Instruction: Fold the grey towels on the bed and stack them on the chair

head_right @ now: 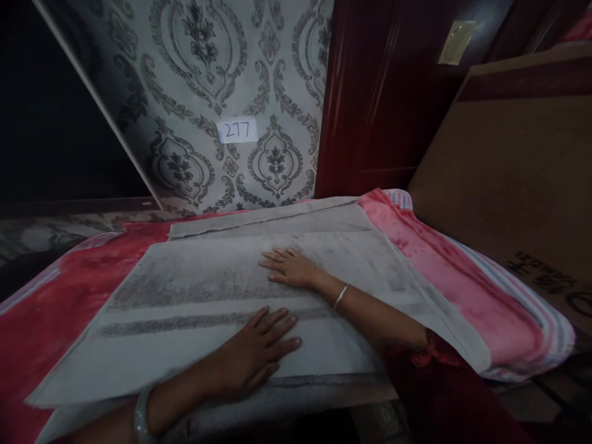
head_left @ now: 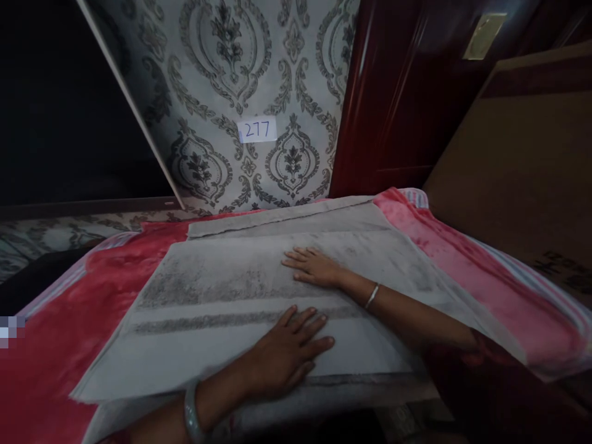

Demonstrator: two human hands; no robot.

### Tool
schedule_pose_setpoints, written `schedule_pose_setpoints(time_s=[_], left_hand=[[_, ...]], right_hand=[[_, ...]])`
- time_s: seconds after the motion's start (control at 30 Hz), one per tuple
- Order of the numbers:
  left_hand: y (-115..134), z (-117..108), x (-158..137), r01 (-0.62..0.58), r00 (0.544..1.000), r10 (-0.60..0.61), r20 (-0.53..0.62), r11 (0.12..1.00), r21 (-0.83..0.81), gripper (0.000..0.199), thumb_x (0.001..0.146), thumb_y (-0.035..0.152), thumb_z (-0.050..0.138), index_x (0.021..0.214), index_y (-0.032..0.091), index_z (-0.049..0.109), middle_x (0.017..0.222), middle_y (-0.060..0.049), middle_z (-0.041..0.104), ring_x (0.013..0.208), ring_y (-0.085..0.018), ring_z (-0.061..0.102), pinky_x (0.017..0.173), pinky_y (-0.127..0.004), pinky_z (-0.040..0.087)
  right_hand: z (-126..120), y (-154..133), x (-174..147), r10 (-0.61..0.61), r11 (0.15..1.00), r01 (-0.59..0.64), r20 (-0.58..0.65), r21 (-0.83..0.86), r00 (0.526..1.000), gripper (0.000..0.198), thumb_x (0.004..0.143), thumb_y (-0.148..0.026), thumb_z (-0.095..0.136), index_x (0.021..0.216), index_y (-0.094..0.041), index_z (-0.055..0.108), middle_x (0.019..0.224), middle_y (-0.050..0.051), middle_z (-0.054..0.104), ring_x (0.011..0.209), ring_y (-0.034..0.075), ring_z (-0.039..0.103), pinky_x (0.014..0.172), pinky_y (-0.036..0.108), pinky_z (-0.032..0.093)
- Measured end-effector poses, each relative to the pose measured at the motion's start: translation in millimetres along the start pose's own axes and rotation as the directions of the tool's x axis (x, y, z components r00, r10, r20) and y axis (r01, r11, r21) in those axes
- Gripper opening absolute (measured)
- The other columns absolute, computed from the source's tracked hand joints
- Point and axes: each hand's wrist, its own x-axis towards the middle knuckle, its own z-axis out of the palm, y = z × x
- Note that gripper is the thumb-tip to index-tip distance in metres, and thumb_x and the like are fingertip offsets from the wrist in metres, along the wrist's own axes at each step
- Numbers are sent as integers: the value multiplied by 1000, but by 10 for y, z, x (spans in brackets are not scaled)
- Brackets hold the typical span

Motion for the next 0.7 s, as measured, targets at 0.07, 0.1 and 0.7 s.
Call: schedule_pose_setpoints(time_s=[0.07,0.1,0.7], left_hand=[[-6,4,-28,4,1000,-4,-11,1000,-4,69,94,18,51,157,36,33,168,-3,23,157,-27,15,125,-60,20],[-6,3,-36,3,1000,-3,-24,1000,-9,69,93,18,52,157,36,32,168,-3,23,157,-27,15,125,-60,21],[-75,82,-27,-25,995,26,-93,1000,10,64,96,20,50,156,36,34,167,-3,28,156,-25,18,125,-58,22]], right_hand=[[-11,200,150,58,998,-58,-1,-19,998,59,106,-56,34,160,-33,32,168,4,20,155,29,13,123,53,14],[-17,298,222,92,995,-92,-6,-24,996,59,106,-56,33,160,-33,32,168,4,20,155,30,14,123,52,15],[-292,-32,-197,316,945,-327,-201,-23,927,54,106,-45,36,157,-27,40,169,9,18,155,31,14,122,57,16]])
